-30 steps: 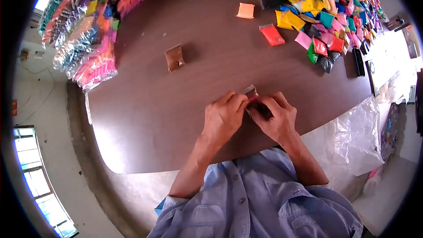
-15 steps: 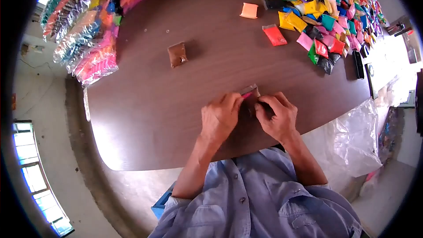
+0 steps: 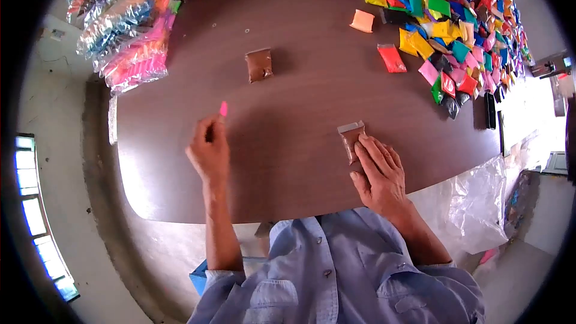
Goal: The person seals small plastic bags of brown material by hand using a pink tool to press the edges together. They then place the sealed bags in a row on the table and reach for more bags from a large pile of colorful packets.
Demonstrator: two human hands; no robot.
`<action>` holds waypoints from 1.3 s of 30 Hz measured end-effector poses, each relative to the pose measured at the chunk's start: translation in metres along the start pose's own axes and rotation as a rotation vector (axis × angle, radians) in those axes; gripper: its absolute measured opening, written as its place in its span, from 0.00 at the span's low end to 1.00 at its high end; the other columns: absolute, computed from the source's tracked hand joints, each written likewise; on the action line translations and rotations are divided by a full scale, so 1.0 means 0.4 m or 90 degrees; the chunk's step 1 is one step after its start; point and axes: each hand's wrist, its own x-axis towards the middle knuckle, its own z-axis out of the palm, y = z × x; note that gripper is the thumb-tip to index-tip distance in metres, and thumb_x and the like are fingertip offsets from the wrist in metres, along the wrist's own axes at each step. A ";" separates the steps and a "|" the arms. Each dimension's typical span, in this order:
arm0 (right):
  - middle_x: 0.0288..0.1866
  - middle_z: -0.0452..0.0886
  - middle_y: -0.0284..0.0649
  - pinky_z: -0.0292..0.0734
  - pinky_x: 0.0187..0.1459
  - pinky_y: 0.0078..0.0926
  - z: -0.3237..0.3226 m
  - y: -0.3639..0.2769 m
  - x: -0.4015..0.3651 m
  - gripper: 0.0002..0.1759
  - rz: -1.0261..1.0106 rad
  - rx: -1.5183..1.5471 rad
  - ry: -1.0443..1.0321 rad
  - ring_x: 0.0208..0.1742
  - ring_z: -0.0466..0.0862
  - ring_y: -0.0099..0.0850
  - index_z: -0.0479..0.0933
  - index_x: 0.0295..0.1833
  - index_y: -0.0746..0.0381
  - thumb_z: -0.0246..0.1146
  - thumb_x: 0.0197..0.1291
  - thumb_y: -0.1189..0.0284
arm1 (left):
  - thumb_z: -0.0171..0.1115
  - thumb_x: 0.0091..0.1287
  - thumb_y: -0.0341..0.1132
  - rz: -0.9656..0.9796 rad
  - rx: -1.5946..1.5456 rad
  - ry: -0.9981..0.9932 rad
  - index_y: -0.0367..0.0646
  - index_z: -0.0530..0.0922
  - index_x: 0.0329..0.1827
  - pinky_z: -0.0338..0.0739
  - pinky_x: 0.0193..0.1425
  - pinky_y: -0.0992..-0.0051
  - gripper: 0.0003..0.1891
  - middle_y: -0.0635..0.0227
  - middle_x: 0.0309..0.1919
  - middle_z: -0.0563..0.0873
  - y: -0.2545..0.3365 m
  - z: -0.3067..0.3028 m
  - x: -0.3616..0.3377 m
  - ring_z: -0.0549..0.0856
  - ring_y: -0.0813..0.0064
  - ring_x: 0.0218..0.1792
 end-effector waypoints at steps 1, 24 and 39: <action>0.76 0.79 0.47 0.74 0.72 0.51 0.003 0.000 0.003 0.29 -0.005 -0.003 -0.003 0.75 0.80 0.47 0.81 0.69 0.66 0.73 0.64 0.67 | 0.71 0.76 0.34 -0.009 0.015 0.037 0.42 0.89 0.45 0.82 0.38 0.71 0.06 0.66 0.30 0.89 -0.035 -0.004 0.028 0.85 0.77 0.30; 0.83 0.70 0.51 0.67 0.77 0.58 -0.020 -0.044 0.024 0.40 0.003 -0.063 -0.116 0.82 0.72 0.52 0.74 0.77 0.68 0.75 0.65 0.57 | 0.72 0.76 0.38 -0.090 -0.054 0.105 0.41 0.90 0.46 0.80 0.44 0.70 0.09 0.67 0.33 0.90 -0.125 0.052 0.218 0.85 0.75 0.34; 0.84 0.69 0.54 0.66 0.78 0.57 0.007 -0.041 0.016 0.37 0.021 -0.048 -0.088 0.82 0.71 0.54 0.73 0.77 0.70 0.71 0.69 0.61 | 0.72 0.76 0.37 -0.063 -0.032 0.077 0.40 0.90 0.45 0.80 0.45 0.72 0.09 0.66 0.34 0.91 -0.112 0.049 0.210 0.85 0.75 0.34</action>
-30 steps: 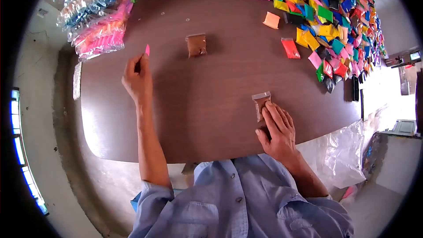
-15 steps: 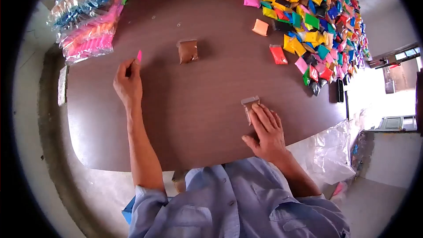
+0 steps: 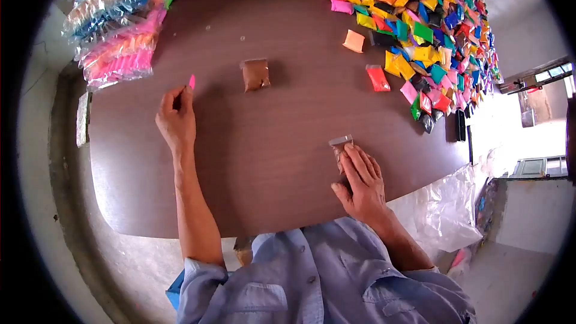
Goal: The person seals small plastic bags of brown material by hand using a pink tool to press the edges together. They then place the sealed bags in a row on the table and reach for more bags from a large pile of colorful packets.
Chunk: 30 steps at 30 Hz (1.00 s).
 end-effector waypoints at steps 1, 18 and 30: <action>0.83 0.69 0.54 0.66 0.78 0.57 0.005 -0.001 -0.001 0.37 -0.003 -0.004 0.008 0.81 0.72 0.54 0.73 0.77 0.71 0.71 0.68 0.62 | 0.72 0.76 0.37 -0.020 -0.011 -0.007 0.40 0.90 0.45 0.80 0.45 0.72 0.09 0.66 0.35 0.91 0.005 -0.003 -0.002 0.86 0.75 0.35; 0.71 0.84 0.52 0.84 0.67 0.39 0.040 0.045 0.142 0.21 0.087 0.224 0.213 0.68 0.87 0.48 0.82 0.68 0.70 0.69 0.70 0.82 | 0.73 0.75 0.37 -0.023 -0.046 0.013 0.40 0.89 0.45 0.80 0.43 0.71 0.09 0.67 0.33 0.90 0.004 0.007 -0.002 0.86 0.75 0.34; 0.69 0.83 0.45 0.84 0.66 0.43 0.150 0.010 0.516 0.21 -0.134 0.123 0.252 0.66 0.86 0.46 0.83 0.65 0.66 0.72 0.68 0.75 | 0.73 0.75 0.33 -0.033 -0.055 0.000 0.39 0.89 0.45 0.81 0.44 0.72 0.06 0.67 0.33 0.91 0.013 0.001 0.001 0.86 0.76 0.33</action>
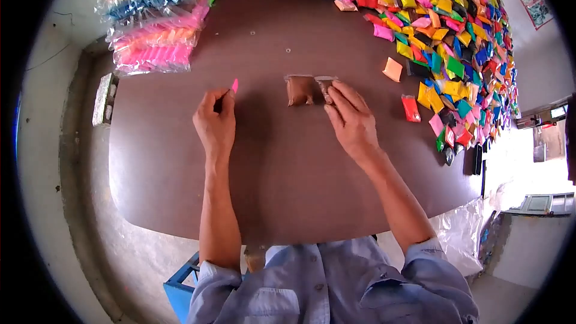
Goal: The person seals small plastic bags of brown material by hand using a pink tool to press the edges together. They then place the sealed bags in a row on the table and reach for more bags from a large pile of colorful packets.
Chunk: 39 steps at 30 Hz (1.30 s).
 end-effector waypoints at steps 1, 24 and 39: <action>0.69 0.83 0.45 0.84 0.66 0.43 0.015 0.003 -0.002 0.21 0.000 -0.001 0.002 0.66 0.86 0.46 0.83 0.65 0.66 0.72 0.68 0.75 | 0.73 0.75 0.33 0.005 0.004 0.002 0.39 0.89 0.45 0.81 0.44 0.72 0.06 0.67 0.33 0.91 0.001 -0.001 0.000 0.85 0.77 0.33; 0.74 0.79 0.46 0.79 0.70 0.48 0.017 0.011 -0.008 0.25 0.028 0.031 -0.049 0.72 0.81 0.46 0.79 0.70 0.65 0.67 0.69 0.72 | 0.70 0.77 0.30 0.024 0.029 -0.022 0.40 0.88 0.45 0.77 0.41 0.74 0.03 0.71 0.32 0.87 -0.019 0.001 -0.002 0.80 0.79 0.32; 0.54 0.91 0.48 0.85 0.57 0.44 -0.233 0.316 0.096 0.12 0.129 -0.108 0.112 0.56 0.90 0.49 0.87 0.52 0.64 0.71 0.64 0.75 | 0.68 0.79 0.35 0.010 0.032 -0.048 0.38 0.87 0.48 0.79 0.46 0.73 0.08 0.68 0.37 0.88 -0.050 -0.002 0.010 0.83 0.76 0.37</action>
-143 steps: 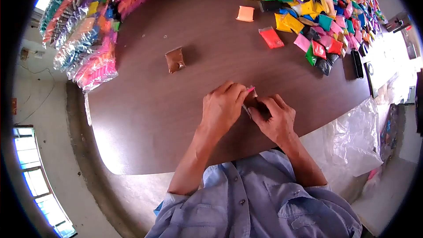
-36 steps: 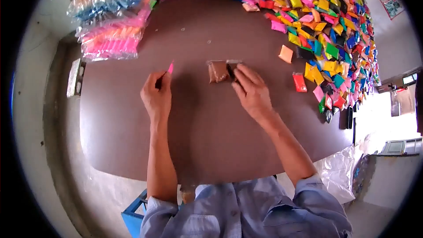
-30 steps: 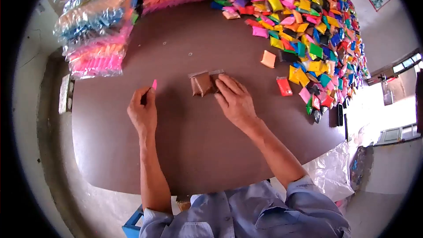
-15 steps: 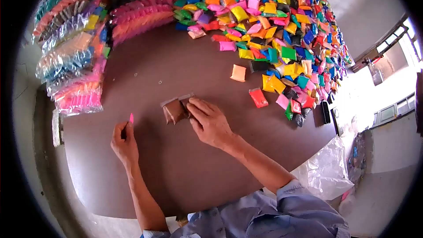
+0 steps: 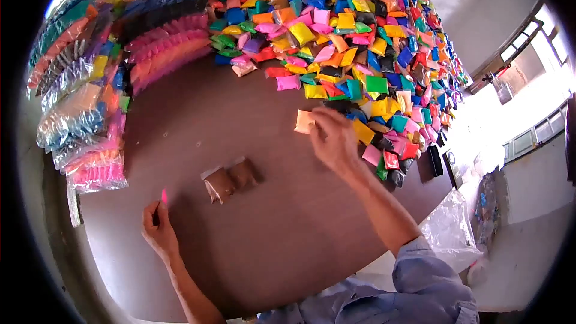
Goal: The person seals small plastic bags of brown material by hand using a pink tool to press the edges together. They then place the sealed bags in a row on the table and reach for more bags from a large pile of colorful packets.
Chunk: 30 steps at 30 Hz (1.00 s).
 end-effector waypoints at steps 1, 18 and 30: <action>0.54 0.91 0.48 0.85 0.57 0.44 -0.017 0.031 0.017 0.12 0.002 -0.002 0.001 0.56 0.90 0.49 0.87 0.52 0.64 0.71 0.64 0.75 | 0.68 0.79 0.35 0.000 0.010 0.011 0.38 0.87 0.48 0.79 0.46 0.72 0.08 0.68 0.37 0.88 0.003 0.001 0.000 0.83 0.76 0.37; 0.60 0.88 0.34 0.67 0.64 0.50 0.079 0.206 0.367 0.26 -0.092 -0.443 -0.017 0.71 0.76 0.37 0.88 0.58 0.56 0.76 0.61 0.52 | 0.68 0.79 0.34 -0.059 0.039 0.027 0.36 0.87 0.49 0.79 0.48 0.73 0.09 0.68 0.38 0.88 0.030 0.001 0.001 0.83 0.76 0.39; 0.54 0.92 0.34 0.70 0.67 0.50 0.054 0.246 0.381 0.13 0.074 -0.333 0.043 0.66 0.83 0.39 0.92 0.49 0.50 0.74 0.61 0.59 | 0.70 0.76 0.32 -0.058 0.022 0.021 0.37 0.87 0.46 0.77 0.44 0.74 0.06 0.70 0.34 0.87 0.022 -0.004 0.000 0.81 0.78 0.36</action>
